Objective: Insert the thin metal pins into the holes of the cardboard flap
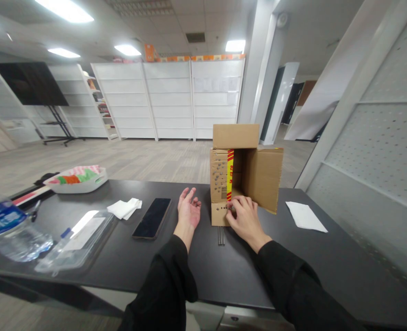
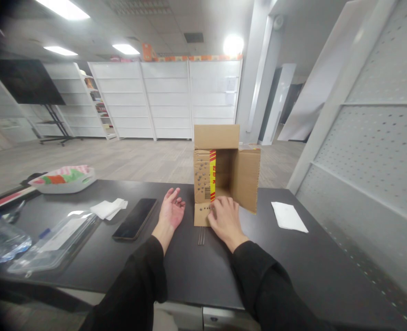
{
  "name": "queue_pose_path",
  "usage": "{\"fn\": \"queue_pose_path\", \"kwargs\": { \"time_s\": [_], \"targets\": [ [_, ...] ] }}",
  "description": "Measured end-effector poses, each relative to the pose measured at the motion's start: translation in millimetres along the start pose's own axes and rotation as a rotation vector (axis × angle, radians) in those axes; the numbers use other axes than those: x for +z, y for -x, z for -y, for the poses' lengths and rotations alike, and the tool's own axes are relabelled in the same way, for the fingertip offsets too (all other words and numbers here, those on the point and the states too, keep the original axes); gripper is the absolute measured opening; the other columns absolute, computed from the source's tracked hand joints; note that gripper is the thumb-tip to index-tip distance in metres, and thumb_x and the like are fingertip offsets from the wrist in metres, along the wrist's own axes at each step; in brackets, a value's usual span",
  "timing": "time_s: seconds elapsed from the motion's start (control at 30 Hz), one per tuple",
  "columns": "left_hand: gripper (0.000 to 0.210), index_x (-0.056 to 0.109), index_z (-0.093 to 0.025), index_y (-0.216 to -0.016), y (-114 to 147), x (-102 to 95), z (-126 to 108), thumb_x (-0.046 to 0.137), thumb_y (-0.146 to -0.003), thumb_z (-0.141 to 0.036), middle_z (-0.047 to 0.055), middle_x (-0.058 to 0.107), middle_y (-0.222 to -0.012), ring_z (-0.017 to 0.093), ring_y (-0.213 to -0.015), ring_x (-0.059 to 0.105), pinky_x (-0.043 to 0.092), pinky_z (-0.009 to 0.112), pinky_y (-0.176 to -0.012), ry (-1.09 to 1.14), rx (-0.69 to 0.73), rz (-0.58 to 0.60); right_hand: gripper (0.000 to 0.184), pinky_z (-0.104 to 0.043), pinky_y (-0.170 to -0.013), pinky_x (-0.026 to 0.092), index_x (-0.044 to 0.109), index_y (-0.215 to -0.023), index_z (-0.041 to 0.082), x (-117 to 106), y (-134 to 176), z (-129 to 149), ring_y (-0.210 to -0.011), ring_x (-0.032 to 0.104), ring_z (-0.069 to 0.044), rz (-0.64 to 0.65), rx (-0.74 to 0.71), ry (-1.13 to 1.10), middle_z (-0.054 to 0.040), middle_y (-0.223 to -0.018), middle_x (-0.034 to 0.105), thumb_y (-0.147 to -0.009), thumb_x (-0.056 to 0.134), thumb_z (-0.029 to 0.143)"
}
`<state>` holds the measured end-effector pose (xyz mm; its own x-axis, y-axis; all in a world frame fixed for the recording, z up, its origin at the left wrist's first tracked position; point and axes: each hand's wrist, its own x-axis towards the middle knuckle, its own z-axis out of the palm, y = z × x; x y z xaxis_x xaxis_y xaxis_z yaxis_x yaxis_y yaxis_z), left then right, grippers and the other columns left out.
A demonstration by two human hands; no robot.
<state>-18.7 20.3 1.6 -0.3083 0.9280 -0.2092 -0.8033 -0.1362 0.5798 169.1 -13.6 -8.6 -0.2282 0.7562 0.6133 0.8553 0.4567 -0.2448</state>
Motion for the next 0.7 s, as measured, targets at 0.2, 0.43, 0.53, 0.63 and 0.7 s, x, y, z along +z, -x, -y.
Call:
{"fn": "queue_pose_path", "kwargs": {
  "time_s": [0.2, 0.43, 0.53, 0.63, 0.7],
  "targets": [
    [0.042, 0.056, -0.026, -0.100, -0.7, 0.1, 0.1, 0.076, -0.067, -0.011, -0.002, 0.068, -0.100, 0.004, -0.054, 0.048, 0.037, 0.022, -0.057, 0.006, 0.001, -0.001, 0.008, -0.039, -0.084, 0.032, 0.057, -0.087, 0.021, 1.2, -0.5, 1.9, -0.099, 0.047, -0.025, 0.000, 0.011, -0.010, -0.0074, -0.101, 0.059, -0.082, 0.053, 0.018],
    [0.040, 0.056, -0.026, -0.100, -0.2, 0.8, 0.1, 0.076, -0.068, -0.012, -0.002, 0.068, -0.100, 0.004, -0.054, 0.049, 0.037, 0.022, -0.057, 0.010, -0.002, -0.001, 0.007, -0.038, -0.082, 0.032, 0.056, -0.086, 0.021, 3.2, -0.6, 0.5, -0.097, 0.048, -0.025, -0.019, 0.017, -0.017, -0.0066, -0.099, 0.061, -0.080, 0.052, 0.018],
    [0.039, 0.056, -0.026, -0.100, 0.5, 1.3, -0.4, 0.075, -0.069, -0.012, -0.001, 0.069, -0.101, 0.004, -0.054, 0.049, 0.038, 0.022, -0.057, 0.006, -0.001, -0.004, 0.007, -0.038, -0.081, 0.032, 0.055, -0.085, 0.021, 3.3, -1.0, -0.1, -0.096, 0.048, -0.025, -0.026, 0.011, -0.026, -0.0066, -0.098, 0.061, -0.080, 0.052, 0.018],
    [0.039, 0.056, -0.026, -0.101, 0.5, 1.1, -0.6, 0.075, -0.069, -0.012, -0.001, 0.069, -0.102, 0.004, -0.054, 0.049, 0.038, 0.022, -0.057, 0.004, 0.000, -0.006, 0.006, -0.037, -0.080, 0.032, 0.054, -0.085, 0.021, 2.8, -1.4, 0.0, -0.095, 0.048, -0.025, -0.029, 0.004, -0.033, -0.0062, -0.096, 0.061, -0.081, 0.052, 0.018],
    [0.040, 0.057, -0.026, -0.101, -0.1, 0.2, -0.2, 0.075, -0.069, -0.012, -0.001, 0.068, -0.102, 0.004, -0.054, 0.048, 0.038, 0.022, -0.057, 0.004, 0.002, -0.003, 0.005, -0.037, -0.079, 0.032, 0.053, -0.084, 0.021, 2.4, -1.6, 0.1, -0.094, 0.048, -0.025, -0.031, 0.003, -0.032, -0.0058, -0.094, 0.061, -0.081, 0.051, 0.018]
  ]
}}
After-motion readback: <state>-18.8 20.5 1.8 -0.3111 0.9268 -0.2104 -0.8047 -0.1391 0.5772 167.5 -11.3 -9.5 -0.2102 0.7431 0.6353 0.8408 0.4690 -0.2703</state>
